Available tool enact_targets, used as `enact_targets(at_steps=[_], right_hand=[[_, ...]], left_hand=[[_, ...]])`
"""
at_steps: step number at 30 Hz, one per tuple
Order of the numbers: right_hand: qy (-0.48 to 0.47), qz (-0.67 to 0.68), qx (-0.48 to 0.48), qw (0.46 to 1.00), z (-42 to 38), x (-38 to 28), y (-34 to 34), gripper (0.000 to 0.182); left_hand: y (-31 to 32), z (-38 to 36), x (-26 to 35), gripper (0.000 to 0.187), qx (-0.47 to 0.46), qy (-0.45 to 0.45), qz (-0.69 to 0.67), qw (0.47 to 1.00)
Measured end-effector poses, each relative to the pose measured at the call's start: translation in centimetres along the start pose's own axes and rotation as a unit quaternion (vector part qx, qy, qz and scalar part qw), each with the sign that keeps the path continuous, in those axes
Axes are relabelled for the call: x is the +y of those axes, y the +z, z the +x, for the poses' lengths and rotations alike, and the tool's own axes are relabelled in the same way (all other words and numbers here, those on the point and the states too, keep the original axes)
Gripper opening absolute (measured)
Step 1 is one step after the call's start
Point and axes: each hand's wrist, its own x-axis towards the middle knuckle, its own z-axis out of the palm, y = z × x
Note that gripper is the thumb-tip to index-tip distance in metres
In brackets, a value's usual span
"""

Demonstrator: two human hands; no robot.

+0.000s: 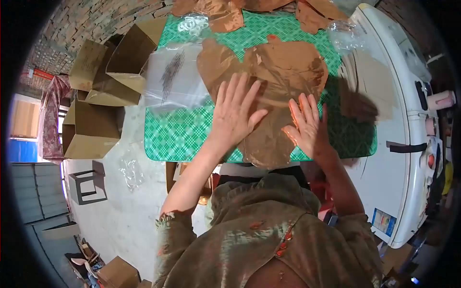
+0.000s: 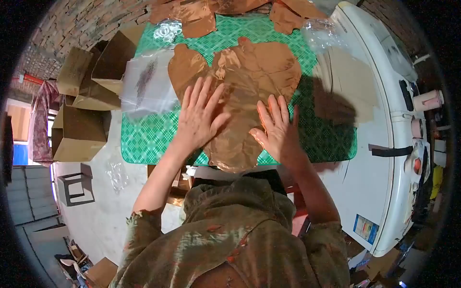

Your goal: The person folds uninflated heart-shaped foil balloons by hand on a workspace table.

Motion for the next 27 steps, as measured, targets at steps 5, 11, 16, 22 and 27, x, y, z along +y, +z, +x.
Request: enact_targets(at_steps=[5,11,16,22,27], right_hand=[[0.011,0.008,-0.015,1.000,0.3,-0.3,-0.9,0.082],[0.010,0.018,-0.001,1.000,0.3,-0.5,-0.9,0.083],[0.017,0.030,0.004,0.999,0.2,-0.3,-0.6,0.085],[0.000,0.004,0.037,0.999,0.8,0.0,-0.6,0.083],[-0.029,0.000,0.001,1.000,5.5,-0.5,-1.1,0.076]], left_hand=[[3.5,1.5,-2.0,0.069,-0.026,0.020,0.002,0.999],[3.7,1.5,-2.1,0.067,-0.024,0.030,-0.008,0.999],[3.4,1.6,-2.1,0.065,-0.037,0.026,0.001,0.999],[3.2,1.6,-2.0,0.067,-0.071,0.011,0.022,0.997],[3.0,1.6,-1.8,0.067,-0.065,0.015,0.011,0.998]])
